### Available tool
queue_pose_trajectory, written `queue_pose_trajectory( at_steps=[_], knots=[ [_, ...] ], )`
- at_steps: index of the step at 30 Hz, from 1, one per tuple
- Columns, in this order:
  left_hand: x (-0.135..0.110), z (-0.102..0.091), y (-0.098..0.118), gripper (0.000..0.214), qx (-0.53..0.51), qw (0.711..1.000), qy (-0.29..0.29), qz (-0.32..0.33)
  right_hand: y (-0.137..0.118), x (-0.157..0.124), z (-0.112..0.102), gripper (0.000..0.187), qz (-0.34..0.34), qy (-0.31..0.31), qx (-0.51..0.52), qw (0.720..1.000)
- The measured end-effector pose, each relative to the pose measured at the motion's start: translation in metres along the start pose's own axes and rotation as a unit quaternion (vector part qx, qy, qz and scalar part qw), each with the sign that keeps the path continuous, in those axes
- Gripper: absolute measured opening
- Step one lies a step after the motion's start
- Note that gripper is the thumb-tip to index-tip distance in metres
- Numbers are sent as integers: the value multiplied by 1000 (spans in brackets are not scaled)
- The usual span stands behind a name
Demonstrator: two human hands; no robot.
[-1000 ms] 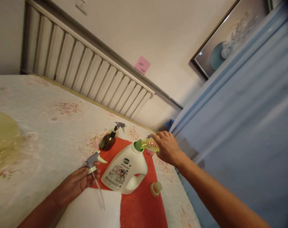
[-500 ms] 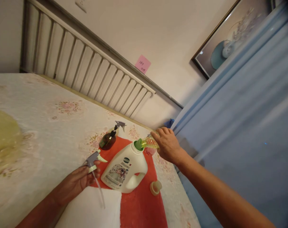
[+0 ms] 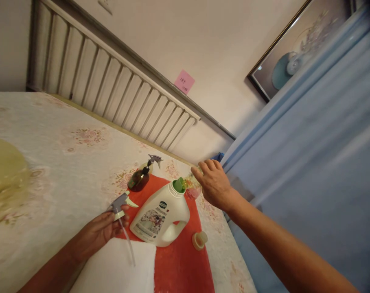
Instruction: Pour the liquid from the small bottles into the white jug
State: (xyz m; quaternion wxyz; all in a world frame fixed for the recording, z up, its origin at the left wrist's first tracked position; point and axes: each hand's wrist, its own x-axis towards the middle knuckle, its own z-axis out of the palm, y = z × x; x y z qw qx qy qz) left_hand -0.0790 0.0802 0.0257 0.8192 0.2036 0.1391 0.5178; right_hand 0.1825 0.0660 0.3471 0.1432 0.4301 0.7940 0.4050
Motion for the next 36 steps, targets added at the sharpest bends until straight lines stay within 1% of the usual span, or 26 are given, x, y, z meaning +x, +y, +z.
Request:
queue_pose_trajectory(
  at_steps=[7,11,19,26,28,31,33,36],
  knots=[
    [1,-2,-1,35,16,1000,0,9,-3,2,-3,49,-8,0,-7,1000],
    [0,-1,-1,34,11,1000,-2,3,-4,3,-4,48,-9,3,-13,1000],
    [1,-5,-1,29,18,1000,-24,4,-4,2,-1,48,-7,8,-9,1000],
    [-4,3,-2,27,34,999,-34,3,-7,-4,2,48,0,4,-13,1000],
    [-10,5,-5,27,28,999,-16,4,-7,-5,2,46,0,7,-9,1000],
    [-21,9,-9,24,20,999,30,18,-7,-8,6,46,12,15,10,1000],
    [-29,13,-10,24,23,998,56,34,-7,-11,13,47,36,14,40,998],
    [-41,19,-11,26,30,994,88,61,-9,-20,27,51,86,4,115,990]
  ],
)
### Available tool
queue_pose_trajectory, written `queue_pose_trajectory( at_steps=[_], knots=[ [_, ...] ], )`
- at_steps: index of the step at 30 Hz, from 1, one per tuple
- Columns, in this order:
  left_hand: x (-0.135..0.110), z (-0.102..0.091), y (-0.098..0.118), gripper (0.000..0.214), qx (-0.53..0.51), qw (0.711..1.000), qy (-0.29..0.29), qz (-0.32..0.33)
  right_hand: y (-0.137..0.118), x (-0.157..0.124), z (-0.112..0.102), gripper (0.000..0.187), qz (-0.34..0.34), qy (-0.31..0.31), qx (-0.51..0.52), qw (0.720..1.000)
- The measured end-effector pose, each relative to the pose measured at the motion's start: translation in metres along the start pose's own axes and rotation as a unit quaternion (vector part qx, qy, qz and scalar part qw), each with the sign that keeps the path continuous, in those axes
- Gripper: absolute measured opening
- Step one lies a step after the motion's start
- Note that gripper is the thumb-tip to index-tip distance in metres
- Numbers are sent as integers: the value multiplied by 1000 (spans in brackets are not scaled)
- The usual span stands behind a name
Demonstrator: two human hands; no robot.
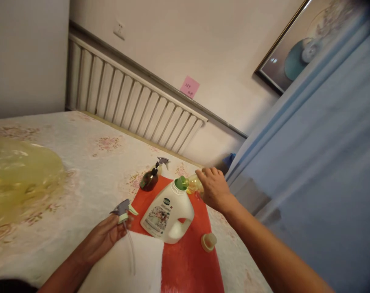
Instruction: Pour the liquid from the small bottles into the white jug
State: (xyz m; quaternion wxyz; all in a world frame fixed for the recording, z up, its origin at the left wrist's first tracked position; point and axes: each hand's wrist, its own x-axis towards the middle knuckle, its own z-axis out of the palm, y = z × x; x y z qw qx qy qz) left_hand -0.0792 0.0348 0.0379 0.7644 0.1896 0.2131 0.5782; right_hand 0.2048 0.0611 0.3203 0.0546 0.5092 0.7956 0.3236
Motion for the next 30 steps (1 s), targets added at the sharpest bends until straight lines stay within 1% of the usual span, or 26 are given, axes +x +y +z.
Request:
queue_pose_trajectory(
  at_steps=[3,5,9,13,15,18,20,22,24,27,30],
  knots=[
    [-15,7,3,26,15,999,26,19,-1,-12,16,57,35,15,69,997],
    [-25,14,6,26,34,999,33,15,-3,-19,24,56,48,37,92,994],
    [-43,40,16,25,84,995,48,7,-8,-28,38,55,82,83,142,983],
    [-53,76,25,25,127,990,48,39,-12,-35,48,57,106,85,169,976],
    [-57,96,29,27,134,989,38,54,-14,-41,52,57,122,91,206,967],
    [-60,127,35,28,129,988,15,78,-17,-58,54,59,130,127,307,934],
    [-61,148,39,25,113,988,-12,104,-23,-74,56,62,115,150,372,909],
    [-61,170,45,22,97,986,-38,131,-32,-92,56,63,104,160,420,887],
    [-59,190,49,18,90,982,-55,155,-43,-109,57,63,109,157,450,872],
    [-56,216,52,16,91,975,-80,185,-62,-131,57,62,127,139,470,862],
    [-54,233,51,16,99,970,-94,200,-75,-144,56,57,137,132,480,856]
  ],
)
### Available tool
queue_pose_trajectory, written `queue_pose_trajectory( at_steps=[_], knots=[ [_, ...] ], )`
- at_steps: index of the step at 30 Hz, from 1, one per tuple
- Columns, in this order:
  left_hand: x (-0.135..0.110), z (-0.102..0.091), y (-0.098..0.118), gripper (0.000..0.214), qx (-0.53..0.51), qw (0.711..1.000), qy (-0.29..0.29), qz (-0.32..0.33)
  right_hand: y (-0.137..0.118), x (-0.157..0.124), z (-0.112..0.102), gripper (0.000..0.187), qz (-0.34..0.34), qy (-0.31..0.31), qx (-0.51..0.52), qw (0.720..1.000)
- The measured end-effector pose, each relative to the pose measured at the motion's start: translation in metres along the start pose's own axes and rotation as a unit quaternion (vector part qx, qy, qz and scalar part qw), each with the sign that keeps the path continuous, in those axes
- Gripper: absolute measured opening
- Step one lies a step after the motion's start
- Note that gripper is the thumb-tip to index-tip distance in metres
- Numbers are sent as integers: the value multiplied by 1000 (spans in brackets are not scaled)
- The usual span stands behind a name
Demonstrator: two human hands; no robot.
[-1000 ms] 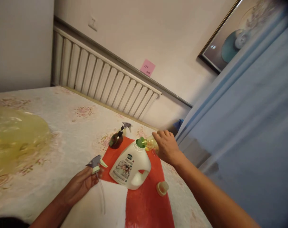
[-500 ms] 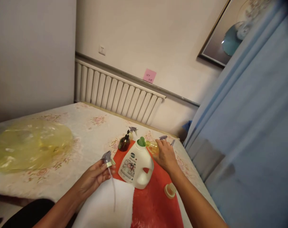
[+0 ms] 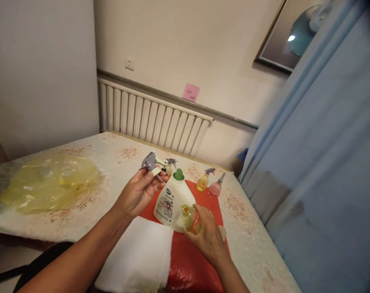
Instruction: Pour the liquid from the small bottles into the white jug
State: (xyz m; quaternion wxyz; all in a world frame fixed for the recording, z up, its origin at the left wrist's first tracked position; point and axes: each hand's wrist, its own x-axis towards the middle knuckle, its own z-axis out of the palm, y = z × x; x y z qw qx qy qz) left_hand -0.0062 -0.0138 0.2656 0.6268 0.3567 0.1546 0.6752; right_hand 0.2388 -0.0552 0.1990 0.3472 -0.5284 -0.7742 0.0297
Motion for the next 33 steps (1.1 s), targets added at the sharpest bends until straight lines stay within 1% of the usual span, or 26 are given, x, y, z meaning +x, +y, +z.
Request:
queue_pose_trajectory(
  at_steps=[4,9,14,17,19,21,23,25,28,30,33],
  knots=[
    [3,10,-1,13,6,1000,5,4,-3,-7,1,53,8,-4,11,1000],
    [3,13,-7,14,11,1000,-1,-4,-4,-7,0,55,11,3,38,999],
    [-4,15,-28,24,39,999,-6,-24,-9,-6,2,56,25,2,58,998],
    [-14,16,-42,28,91,994,-31,-50,-12,-5,3,58,41,-16,84,995],
    [-20,16,-50,30,132,987,-51,-79,-15,-5,2,60,56,-26,105,993],
    [-25,15,-57,32,162,978,-71,-109,-18,-4,0,58,63,-30,122,990],
    [-28,14,-61,32,177,972,-94,-124,-21,-4,-1,57,58,-33,138,988],
    [-31,11,-63,31,189,968,-109,-125,-22,-4,-2,62,53,-37,152,986],
    [-32,6,-65,31,225,961,-114,-118,-23,-5,0,71,60,-45,173,982],
    [-32,1,-65,33,245,955,-121,-113,-23,-6,3,74,71,-47,190,978],
    [-31,-5,-64,33,243,952,-142,-122,-23,-7,6,82,100,-65,225,967]
  ],
)
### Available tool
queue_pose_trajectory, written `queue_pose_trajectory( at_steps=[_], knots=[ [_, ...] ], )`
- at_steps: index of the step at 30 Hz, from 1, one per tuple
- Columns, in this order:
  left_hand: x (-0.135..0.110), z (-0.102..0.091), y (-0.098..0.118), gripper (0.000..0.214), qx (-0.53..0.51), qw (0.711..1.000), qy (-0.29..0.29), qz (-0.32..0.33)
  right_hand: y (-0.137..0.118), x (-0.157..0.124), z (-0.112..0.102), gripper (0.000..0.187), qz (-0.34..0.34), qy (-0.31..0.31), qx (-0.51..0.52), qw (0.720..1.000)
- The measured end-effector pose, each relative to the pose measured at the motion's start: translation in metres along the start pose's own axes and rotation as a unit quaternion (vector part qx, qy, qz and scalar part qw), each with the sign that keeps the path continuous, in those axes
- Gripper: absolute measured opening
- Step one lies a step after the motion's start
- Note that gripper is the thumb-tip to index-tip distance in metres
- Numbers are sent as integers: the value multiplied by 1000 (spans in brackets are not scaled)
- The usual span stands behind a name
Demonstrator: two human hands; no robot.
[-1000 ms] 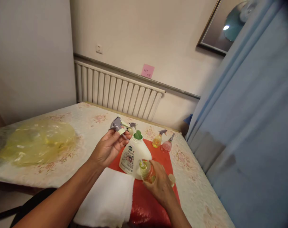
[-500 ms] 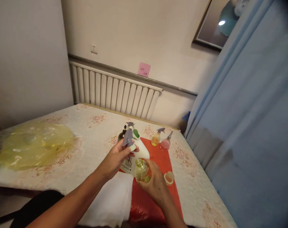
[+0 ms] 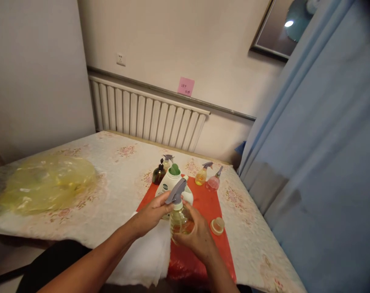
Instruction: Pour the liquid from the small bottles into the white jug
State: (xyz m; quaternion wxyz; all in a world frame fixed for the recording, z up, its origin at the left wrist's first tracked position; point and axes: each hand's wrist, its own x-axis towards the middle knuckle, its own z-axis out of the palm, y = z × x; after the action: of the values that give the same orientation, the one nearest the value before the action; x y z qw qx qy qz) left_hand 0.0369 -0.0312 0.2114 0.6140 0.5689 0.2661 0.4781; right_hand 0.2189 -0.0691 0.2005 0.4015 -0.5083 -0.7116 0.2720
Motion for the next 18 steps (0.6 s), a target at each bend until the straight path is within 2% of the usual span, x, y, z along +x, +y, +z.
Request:
queue_pose_trajectory(
  at_steps=[5,8,11,18],
  knots=[
    [0,-1,0,37,-2,1000,-8,-25,0,0,2,85,27,-20,36,999],
    [1,3,-2,35,-2,1000,16,-26,-2,-1,4,77,36,-23,58,997],
    [3,8,-6,37,-32,998,45,-20,-3,-3,5,67,57,-32,76,995],
    [3,12,-11,41,-123,990,63,-10,-7,-3,4,62,59,-25,84,994]
  ],
)
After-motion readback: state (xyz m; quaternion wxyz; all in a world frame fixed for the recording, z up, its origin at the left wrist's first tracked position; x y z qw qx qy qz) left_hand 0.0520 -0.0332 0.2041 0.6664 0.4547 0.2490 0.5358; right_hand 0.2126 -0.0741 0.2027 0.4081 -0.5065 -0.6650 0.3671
